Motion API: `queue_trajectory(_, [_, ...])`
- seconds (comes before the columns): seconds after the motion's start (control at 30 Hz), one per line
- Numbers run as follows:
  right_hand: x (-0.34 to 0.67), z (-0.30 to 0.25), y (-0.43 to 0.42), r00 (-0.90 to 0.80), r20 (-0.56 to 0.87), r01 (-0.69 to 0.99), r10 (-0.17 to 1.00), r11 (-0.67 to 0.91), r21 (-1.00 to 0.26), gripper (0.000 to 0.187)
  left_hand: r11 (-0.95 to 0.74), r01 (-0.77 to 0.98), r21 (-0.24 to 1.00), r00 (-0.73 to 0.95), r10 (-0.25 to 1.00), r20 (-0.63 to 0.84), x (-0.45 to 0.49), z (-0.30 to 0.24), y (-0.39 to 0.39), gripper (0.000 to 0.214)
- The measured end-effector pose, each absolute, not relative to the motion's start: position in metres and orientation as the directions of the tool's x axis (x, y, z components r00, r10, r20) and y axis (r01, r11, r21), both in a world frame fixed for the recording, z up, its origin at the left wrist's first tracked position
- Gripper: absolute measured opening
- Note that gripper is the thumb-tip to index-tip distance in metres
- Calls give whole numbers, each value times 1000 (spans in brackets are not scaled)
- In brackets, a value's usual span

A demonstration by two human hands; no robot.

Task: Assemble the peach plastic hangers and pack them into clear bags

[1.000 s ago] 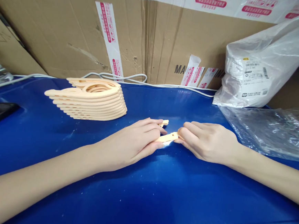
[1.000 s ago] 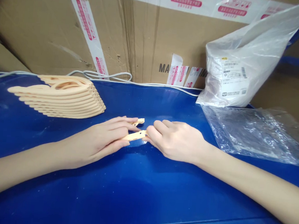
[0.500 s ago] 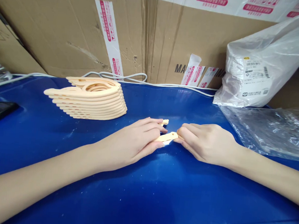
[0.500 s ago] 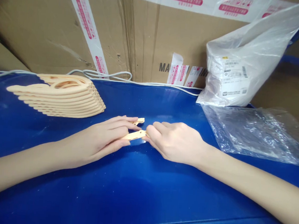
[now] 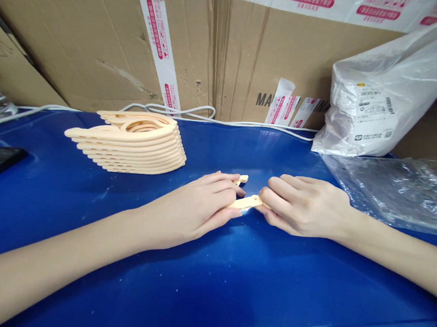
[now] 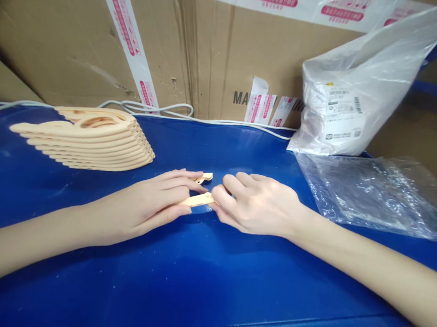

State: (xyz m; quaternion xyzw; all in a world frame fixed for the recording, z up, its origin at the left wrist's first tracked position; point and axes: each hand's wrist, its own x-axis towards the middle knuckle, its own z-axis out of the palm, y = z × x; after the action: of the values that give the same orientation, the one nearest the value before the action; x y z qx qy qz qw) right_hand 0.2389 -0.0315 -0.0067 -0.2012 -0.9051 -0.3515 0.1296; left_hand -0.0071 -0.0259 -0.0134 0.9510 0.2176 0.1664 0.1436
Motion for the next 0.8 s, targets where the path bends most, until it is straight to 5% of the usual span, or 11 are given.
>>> queue_trajectory(0.3, [240,-7,-32,-882,379,448,281,747,491,34,-823,362,439,832,498,247,-11,-12,-25,26])
queue_trajectory(0.6, [246,1,-40,-870,339,406,358,911,79,20,-651,495,575,679,703,212,-18,-12,-19,12])
queue_trajectory(0.8, [251,7,-39,-852,254,437,458,889,-139,11,-625,415,661,578,743,339,-20,-22,-15,25])
